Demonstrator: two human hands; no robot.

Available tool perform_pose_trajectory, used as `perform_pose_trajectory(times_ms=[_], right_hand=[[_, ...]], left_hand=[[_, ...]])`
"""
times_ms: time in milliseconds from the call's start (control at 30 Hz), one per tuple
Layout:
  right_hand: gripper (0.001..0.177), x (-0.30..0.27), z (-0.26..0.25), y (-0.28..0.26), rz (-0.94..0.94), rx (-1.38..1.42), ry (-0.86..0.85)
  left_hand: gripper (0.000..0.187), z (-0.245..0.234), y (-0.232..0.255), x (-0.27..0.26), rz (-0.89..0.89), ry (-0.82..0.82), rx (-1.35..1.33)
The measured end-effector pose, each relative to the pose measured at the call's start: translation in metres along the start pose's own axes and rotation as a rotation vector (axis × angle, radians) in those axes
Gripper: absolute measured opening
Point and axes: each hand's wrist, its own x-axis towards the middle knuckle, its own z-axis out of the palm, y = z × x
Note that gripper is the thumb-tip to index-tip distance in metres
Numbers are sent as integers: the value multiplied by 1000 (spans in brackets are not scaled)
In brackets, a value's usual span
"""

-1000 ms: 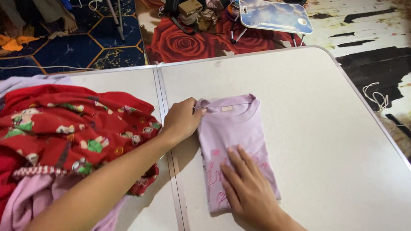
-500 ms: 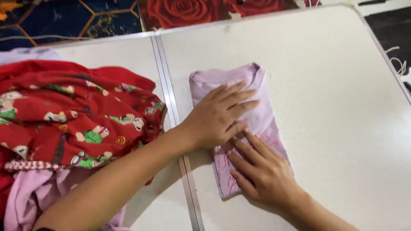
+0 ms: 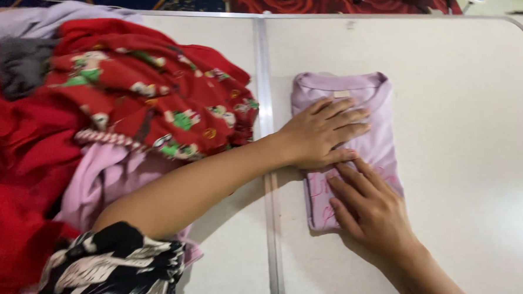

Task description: Folding various pieces of clothing on a white folding table

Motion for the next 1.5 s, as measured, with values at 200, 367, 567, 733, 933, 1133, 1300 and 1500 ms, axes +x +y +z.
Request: perform_pose_trajectory(times_ms=[200,367,567,733,933,1133,1300,1500], right_hand=[[26,1,-1,-5,-26,-1,64],[26,-1,1,-5,-6,6,38],[18,1,0,-3,29,12,62],[14,-4,13,10,197,-390,20],[35,51,-4,-38,95,-242,-203],[35,94,-27,-130,-235,80,-100],[35,111,-41,-154,-219,193,-128],[118,113,-52,-157,-140,699,-193]], left_hand=[[66,-19,-4,-20,-69,-203,159],[58,-104,-12,-66,-90,-473,170],[68,-258,-20,-136,-293,-517,283],[52,-345,-31,-218,-445,-169,439],[43,-371,29,-190,-1098,-650,278],[28,-268,-10,-223,-853,-657,424],[42,-324,31,-175,-800,-533,349],[32,-336,79,-135,-518,-8,-162]])
